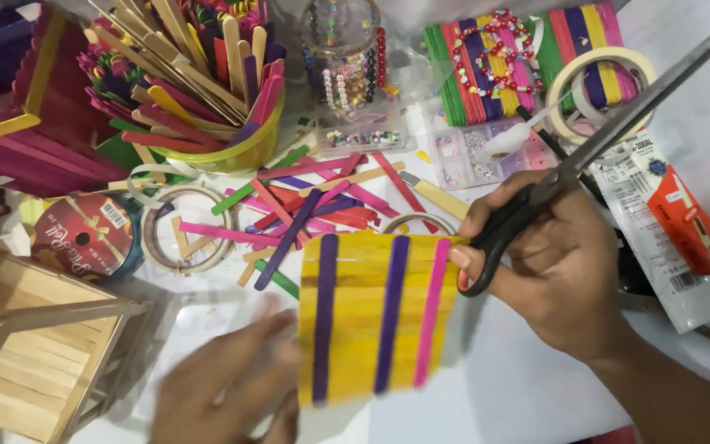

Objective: Trimming the edges of a popsicle stick panel with scissors and assembling it onto a wooden structure.

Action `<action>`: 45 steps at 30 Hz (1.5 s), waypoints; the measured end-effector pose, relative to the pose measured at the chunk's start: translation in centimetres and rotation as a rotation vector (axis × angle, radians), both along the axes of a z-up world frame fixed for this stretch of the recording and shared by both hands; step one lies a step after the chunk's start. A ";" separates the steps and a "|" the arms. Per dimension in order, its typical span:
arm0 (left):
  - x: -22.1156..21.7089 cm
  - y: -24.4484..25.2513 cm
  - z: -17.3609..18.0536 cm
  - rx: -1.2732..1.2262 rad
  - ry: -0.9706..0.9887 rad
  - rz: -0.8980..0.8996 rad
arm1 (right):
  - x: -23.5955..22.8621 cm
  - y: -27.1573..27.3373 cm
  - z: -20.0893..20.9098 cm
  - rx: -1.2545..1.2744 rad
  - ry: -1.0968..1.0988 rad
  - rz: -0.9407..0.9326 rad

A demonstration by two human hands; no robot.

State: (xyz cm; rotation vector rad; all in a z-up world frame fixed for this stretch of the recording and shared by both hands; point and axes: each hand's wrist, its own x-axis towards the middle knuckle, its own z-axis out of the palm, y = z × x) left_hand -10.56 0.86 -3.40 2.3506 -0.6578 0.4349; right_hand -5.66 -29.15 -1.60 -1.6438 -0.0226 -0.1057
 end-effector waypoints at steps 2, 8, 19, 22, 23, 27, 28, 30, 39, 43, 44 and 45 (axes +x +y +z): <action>0.0 1.8 1.4 0.007 0.028 -0.007 | 0.0 0.1 0.2 -0.018 -0.005 0.015; 3.3 -0.7 5.0 -0.006 0.328 0.015 | -1.0 1.4 -1.0 -0.053 -0.068 0.134; 9.2 -4.1 4.1 -0.306 1.168 -0.166 | -1.0 -0.7 -1.5 0.047 0.033 0.257; 9.9 -2.8 4.2 -0.520 1.151 -0.128 | 0.3 -3.1 -1.3 -0.420 -0.073 0.503; 10.1 -2.4 4.1 -0.472 1.117 -0.108 | 0.3 -3.6 -1.7 -0.508 0.008 0.551; 11.6 -1.9 4.2 -0.521 1.262 -0.022 | 0.7 -2.8 -0.8 -0.510 0.209 0.634; 11.7 -1.7 3.0 -0.535 1.262 -0.023 | 0.7 -3.0 -0.9 -0.522 0.212 0.640; 11.9 -1.2 0.8 -0.588 0.998 -0.243 | 0.9 -3.4 -1.2 -0.524 0.089 0.655; 11.8 -1.2 -1.3 -0.687 0.872 -0.333 | 1.8 -4.2 -2.1 -0.804 0.424 0.656; 11.8 -1.3 -1.5 -0.684 0.864 -0.343 | 1.3 -4.5 -2.2 -0.834 0.416 0.670; 11.9 -1.3 -1.5 -0.686 0.880 -0.354 | 1.0 -5.1 -2.6 -0.849 0.405 0.666; 11.9 -1.2 -1.5 -0.689 0.897 -0.363 | 0.7 -5.6 -3.0 -0.866 0.394 0.662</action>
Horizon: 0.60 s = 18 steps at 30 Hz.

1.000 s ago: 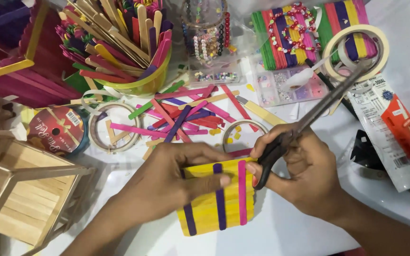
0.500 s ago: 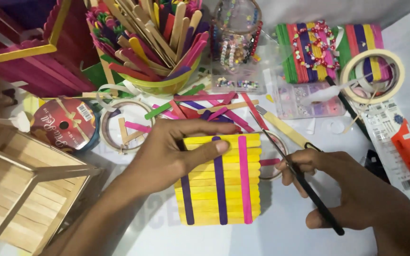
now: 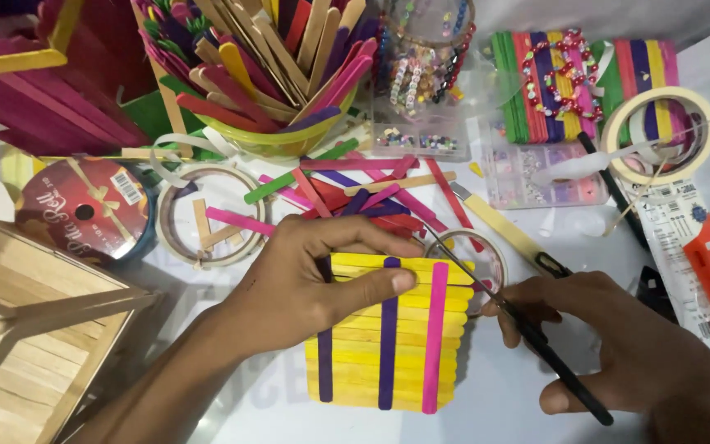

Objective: Trimming the edges of a popsicle stick panel with scissors and assembling it onto a wooden structure.

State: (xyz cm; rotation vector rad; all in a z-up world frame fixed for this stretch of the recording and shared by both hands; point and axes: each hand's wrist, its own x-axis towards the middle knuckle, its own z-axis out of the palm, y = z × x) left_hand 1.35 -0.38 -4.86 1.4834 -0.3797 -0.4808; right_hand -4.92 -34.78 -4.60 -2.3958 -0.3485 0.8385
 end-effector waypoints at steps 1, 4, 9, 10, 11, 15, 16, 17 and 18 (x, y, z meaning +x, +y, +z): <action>0.0 0.0 -0.1 -0.001 0.004 0.000 | 0.1 0.2 0.2 -0.001 0.004 0.000; 0.0 0.0 -0.3 0.015 0.027 -0.006 | 0.6 0.9 0.6 0.068 0.019 -0.009; 0.1 0.2 -0.5 0.010 0.062 -0.082 | 1.2 1.0 0.9 0.089 0.090 -0.004; 0.1 0.2 -0.5 0.011 0.062 -0.081 | 1.4 1.2 1.2 0.090 0.091 -0.003; 0.2 0.3 -0.5 -0.001 0.105 -0.100 | 1.5 1.5 1.4 0.113 0.090 -0.018; 0.1 0.1 -0.6 -0.037 0.241 -0.088 | 1.4 1.2 1.9 -0.004 0.103 -0.082; 0.1 0.1 -0.8 -0.036 0.241 -0.088 | 1.5 1.1 1.6 -0.004 0.103 -0.082; 0.1 0.1 -1.0 -0.018 0.173 -0.064 | 1.5 1.0 1.4 0.065 0.111 -0.054; 0.0 0.0 -1.2 -0.001 0.105 -0.040 | 1.6 0.9 1.2 0.134 0.119 -0.026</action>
